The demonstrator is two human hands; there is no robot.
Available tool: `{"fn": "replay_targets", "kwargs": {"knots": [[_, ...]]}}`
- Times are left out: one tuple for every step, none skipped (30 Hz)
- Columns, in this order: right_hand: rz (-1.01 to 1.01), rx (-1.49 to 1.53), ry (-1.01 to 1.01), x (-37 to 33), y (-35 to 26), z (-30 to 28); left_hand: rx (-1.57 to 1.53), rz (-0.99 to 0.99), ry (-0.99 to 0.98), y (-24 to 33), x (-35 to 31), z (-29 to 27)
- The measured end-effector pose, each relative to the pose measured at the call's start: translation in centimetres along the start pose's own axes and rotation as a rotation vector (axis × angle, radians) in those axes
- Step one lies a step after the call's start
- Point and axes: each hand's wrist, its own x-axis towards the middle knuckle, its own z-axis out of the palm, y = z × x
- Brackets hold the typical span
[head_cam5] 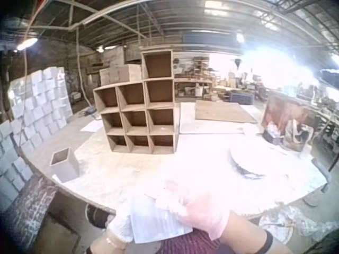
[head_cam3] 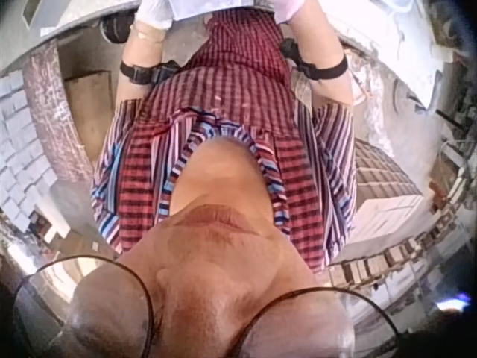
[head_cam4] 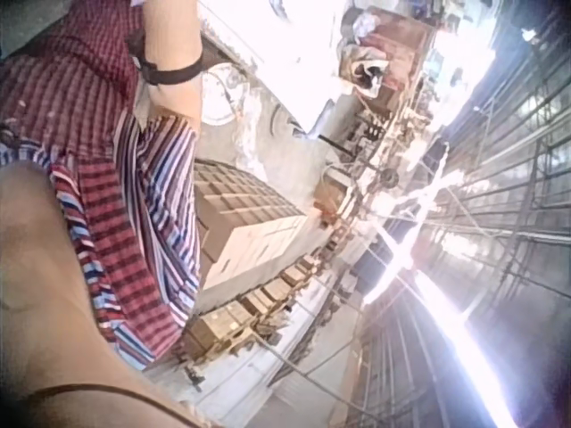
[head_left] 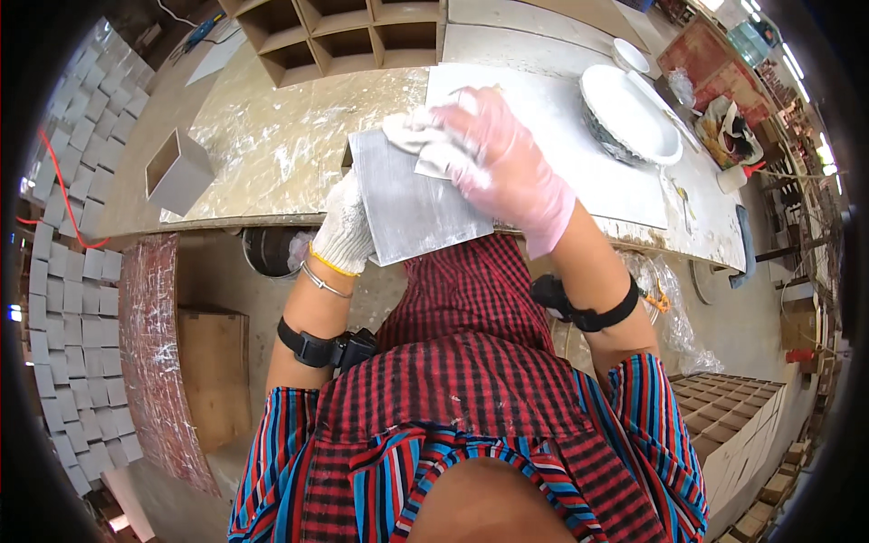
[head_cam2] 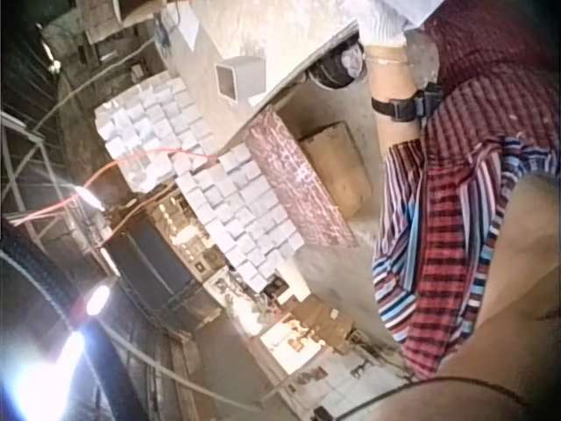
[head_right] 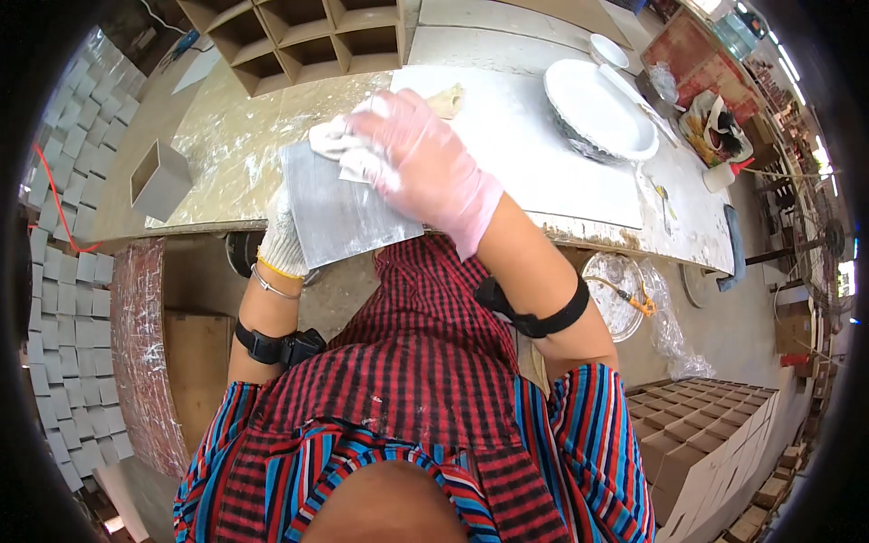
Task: The recorder is applying white adhesive or sealant to the surfaces and joints of small wooden boxes using a small cloth or sponge.
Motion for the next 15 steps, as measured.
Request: {"fn": "replay_targets", "kwargs": {"knots": [[-0.002, 0.023, -0.040, -0.5, -0.5, 0.2, -0.030, 0.018, -0.021, 0.0, 0.2, -0.2], [-0.005, 0.047, -0.080, -1.5, -0.9, 0.5, -0.101, 0.010, -0.185, 0.0, 0.6, -1.4], [-0.006, 0.071, -0.115, -2.4, -1.6, 0.8, -0.166, -0.002, -0.350, 0.2, 1.1, -3.5], [-0.039, 0.127, -0.178, -3.5, -2.4, 0.6, -0.232, -0.007, -0.515, 0.6, 1.2, -4.0], [-0.072, 0.182, -0.240, -4.5, -3.1, 0.3, -0.205, 0.007, -0.319, 0.7, 1.1, -4.0], [-0.101, 0.418, -0.429, -5.3, -3.2, 0.0, -0.176, 0.023, -0.128, 1.3, 0.8, -2.4], [-0.146, 0.397, -0.411, -5.6, -3.4, -0.7, -0.147, 0.037, 0.062, 2.0, 0.4, -1.1], [0.074, 0.615, -0.365, -4.9, -3.8, -1.3, -0.114, 0.029, 0.033, 2.5, 0.1, -0.4], [0.055, 0.534, -0.232, -3.5, -3.3, -2.0, -0.115, 0.005, 0.017, 2.3, 0.2, -0.9], [0.046, 0.451, -0.101, -2.0, -2.8, -2.5, -0.116, -0.018, 0.002, 2.0, 0.6, -1.7], [-0.260, 0.027, -0.014, -1.0, -0.2, -2.3, -0.110, -0.039, -0.012, 2.1, 0.7, -1.7], [-0.121, 0.211, -0.007, 0.3, 0.0, -2.2, -0.093, -0.004, -0.162, 1.8, 0.4, -0.9], [0.021, 0.394, 0.008, 1.5, -0.4, -2.0, -0.095, 0.007, -0.164, 1.5, 0.3, 0.1], [0.004, 0.330, 0.029, 1.9, -0.7, -1.3, -0.098, 0.019, -0.165, 1.2, 0.1, 1.0], [-0.016, 0.272, 0.044, 2.2, -0.9, -0.2, -0.103, 0.038, -0.159, 1.1, 0.1, 1.3]]}}
